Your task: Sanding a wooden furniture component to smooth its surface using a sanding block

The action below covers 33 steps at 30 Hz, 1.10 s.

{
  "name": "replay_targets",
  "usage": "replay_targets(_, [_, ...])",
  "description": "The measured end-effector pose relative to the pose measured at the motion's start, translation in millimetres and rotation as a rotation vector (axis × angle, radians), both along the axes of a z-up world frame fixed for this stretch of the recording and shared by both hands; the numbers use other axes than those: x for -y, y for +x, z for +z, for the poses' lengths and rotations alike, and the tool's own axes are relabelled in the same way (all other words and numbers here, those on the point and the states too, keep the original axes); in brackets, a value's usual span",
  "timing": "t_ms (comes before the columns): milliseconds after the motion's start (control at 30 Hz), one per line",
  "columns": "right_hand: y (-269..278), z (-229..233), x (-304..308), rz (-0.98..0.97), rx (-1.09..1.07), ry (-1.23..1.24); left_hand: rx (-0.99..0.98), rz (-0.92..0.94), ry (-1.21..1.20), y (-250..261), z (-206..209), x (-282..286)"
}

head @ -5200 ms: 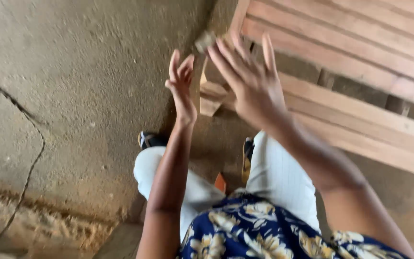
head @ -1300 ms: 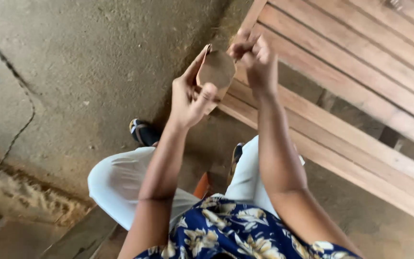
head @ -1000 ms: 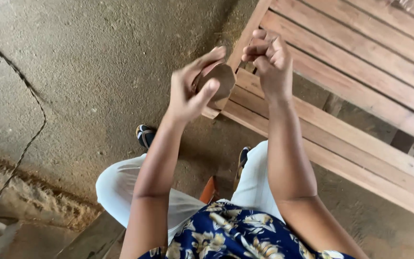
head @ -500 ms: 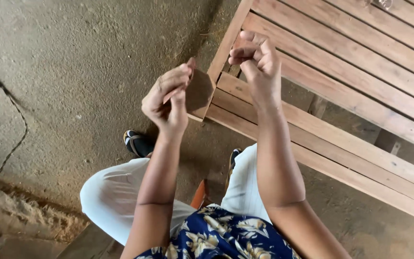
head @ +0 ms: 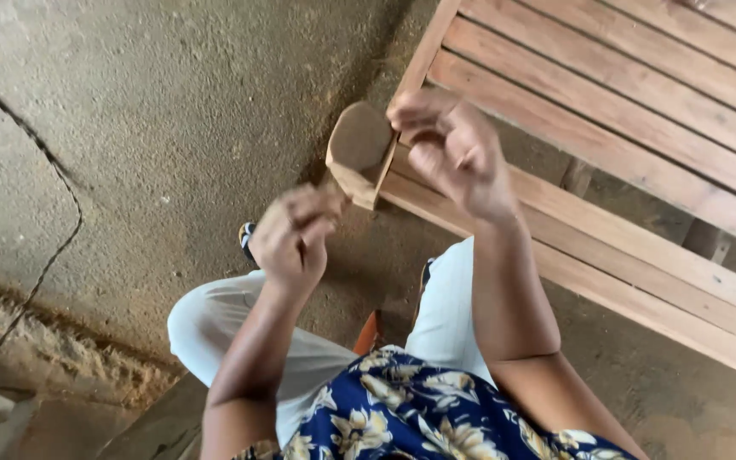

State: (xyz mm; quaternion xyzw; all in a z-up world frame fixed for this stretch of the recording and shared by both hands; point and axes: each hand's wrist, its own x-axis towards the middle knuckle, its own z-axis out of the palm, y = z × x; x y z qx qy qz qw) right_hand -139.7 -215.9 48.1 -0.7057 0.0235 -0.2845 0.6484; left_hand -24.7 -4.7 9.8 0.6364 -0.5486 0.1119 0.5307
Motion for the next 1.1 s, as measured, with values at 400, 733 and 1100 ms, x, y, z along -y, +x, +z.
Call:
replay_targets(400, [-21.0, 1.9, 22.0, -0.511, -0.096, -0.350, 0.448, -0.080, 0.559, 30.1, 33.3, 36.8])
replay_targets(733, [15.7, 18.8, -26.9, -0.266, -0.071, -0.941, -0.198, 0.061, 0.038, 28.6, -25.2, 33.9])
replay_targets(1100, [25.0, 16.8, -53.2, -0.300, -0.067, -0.727, -1.065, 0.347, 0.073, 28.3, -195.2, 17.8])
